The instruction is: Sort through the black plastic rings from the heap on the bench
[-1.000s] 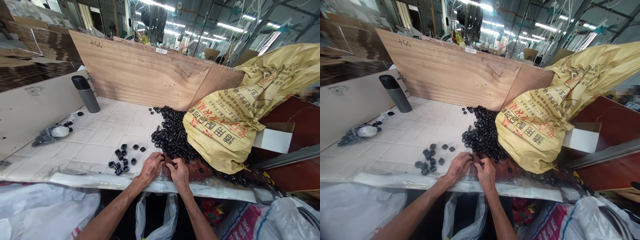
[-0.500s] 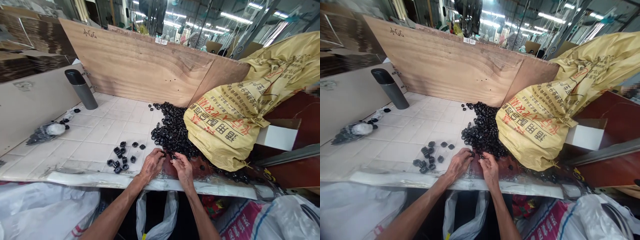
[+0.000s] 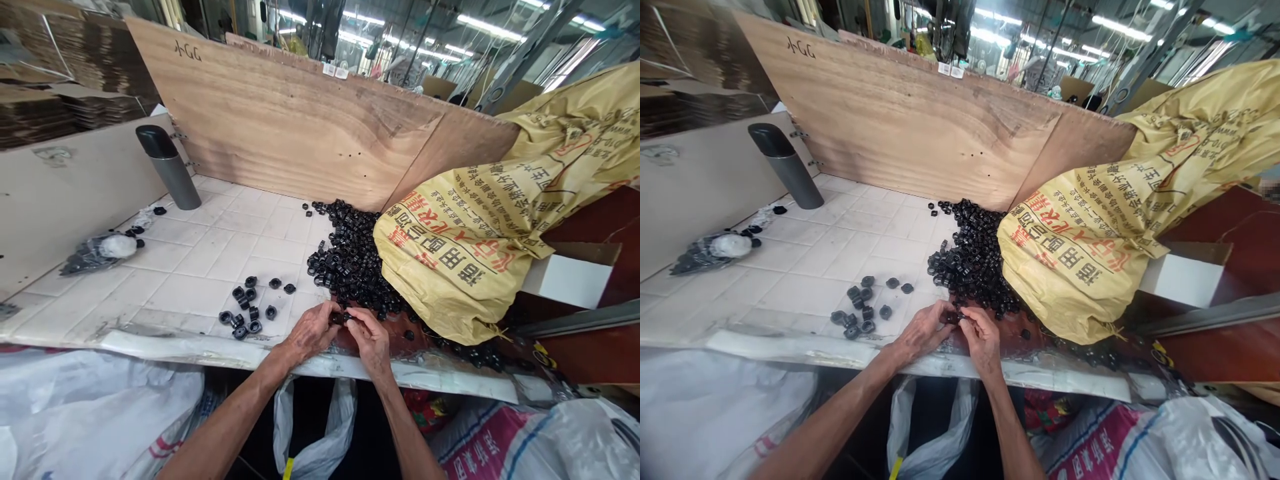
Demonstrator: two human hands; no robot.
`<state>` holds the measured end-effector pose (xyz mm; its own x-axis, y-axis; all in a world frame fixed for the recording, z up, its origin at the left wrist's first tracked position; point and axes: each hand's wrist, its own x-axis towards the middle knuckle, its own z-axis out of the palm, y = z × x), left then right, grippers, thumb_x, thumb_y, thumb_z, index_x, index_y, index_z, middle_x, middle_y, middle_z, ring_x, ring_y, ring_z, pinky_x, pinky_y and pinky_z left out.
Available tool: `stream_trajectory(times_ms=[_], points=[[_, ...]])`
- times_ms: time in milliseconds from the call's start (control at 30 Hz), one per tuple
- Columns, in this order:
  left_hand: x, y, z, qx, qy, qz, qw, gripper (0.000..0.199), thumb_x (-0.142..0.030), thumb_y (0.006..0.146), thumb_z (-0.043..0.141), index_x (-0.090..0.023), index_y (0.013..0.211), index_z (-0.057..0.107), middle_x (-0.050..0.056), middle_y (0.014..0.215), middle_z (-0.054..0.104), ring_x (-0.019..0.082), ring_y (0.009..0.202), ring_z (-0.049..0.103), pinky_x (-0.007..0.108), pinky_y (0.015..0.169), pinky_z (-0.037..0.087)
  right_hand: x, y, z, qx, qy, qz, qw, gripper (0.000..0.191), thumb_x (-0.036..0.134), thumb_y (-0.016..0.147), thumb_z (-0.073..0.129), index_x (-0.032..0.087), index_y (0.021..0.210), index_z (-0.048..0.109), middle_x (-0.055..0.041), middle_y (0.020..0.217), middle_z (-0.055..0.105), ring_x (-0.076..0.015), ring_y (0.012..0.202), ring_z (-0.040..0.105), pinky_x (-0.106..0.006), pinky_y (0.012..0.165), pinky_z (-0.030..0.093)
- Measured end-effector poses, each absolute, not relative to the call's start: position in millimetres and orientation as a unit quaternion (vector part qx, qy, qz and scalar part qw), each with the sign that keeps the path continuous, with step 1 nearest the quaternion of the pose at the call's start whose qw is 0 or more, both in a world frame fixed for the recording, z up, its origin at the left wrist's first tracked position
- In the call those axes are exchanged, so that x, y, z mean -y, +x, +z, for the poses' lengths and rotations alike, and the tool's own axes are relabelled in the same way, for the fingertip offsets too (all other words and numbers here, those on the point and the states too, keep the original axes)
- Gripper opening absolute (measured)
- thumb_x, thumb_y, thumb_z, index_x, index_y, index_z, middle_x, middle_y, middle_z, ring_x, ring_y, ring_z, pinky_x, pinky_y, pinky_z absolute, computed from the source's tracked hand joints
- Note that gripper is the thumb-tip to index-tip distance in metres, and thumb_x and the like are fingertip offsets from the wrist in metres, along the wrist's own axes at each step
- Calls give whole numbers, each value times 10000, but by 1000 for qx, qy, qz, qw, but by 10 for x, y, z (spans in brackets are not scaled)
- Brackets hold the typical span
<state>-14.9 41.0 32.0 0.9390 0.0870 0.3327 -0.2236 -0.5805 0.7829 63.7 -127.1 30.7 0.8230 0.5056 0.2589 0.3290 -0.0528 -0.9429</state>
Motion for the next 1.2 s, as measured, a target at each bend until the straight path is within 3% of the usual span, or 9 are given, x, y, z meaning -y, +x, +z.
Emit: stream_trajectory(times_ms=[267,500,700,900,1000,1200], points=[[-381,-125,314,25,892,177,416,316,-124,859,554,-191,1149,447,86,1000,664,232,879,682,371,771,566,1261,629,298,326,-763,26,557,206,286,929,614,231,1088,733,-94,1109,696,-235,1022,663,-357,855,562],[-402,-135,320,4,824,167,542,285,-185,885,599,-229,1149,502,44,1059,682,190,941,705,354,875,583,1240,620,302,306,-774,33,553,232,313,922,621,224,1115,713,-91,1107,699,-221,952,684,-338,814,577],[-401,-111,322,37,785,179,592,231,-184,905,575,-208,1134,565,54,1041,656,176,896,707,321,819,595,1250,629,239,277,-783,29,556,264,358,909,632,205,1113,700,-95,1102,727,-230,924,709,-352,820,581],[-416,-112,293,50,801,197,563,227,-174,919,557,-201,1142,584,73,1071,656,198,987,671,341,872,567,1198,606,319,290,-818,-14,496,216,380,926,599,195,942,710,-49,823,738,-184,683,675,-294,671,543],[-431,-113,314,65,808,198,551,231,-171,927,548,-201,1152,595,77,1082,662,205,1024,652,353,903,547,1184,592,354,296,-822,-23,485,222,379,925,591,196,860,698,-42,792,729,-174,665,656,-276,658,518],[-409,-101,365,29,773,171,611,186,-211,889,624,-191,1073,638,58,1023,675,189,931,664,318,840,550,1207,615,347,277,-796,45,536,217,366,931,579,188,952,701,-18,727,686,-156,591,624,-258,588,512]])
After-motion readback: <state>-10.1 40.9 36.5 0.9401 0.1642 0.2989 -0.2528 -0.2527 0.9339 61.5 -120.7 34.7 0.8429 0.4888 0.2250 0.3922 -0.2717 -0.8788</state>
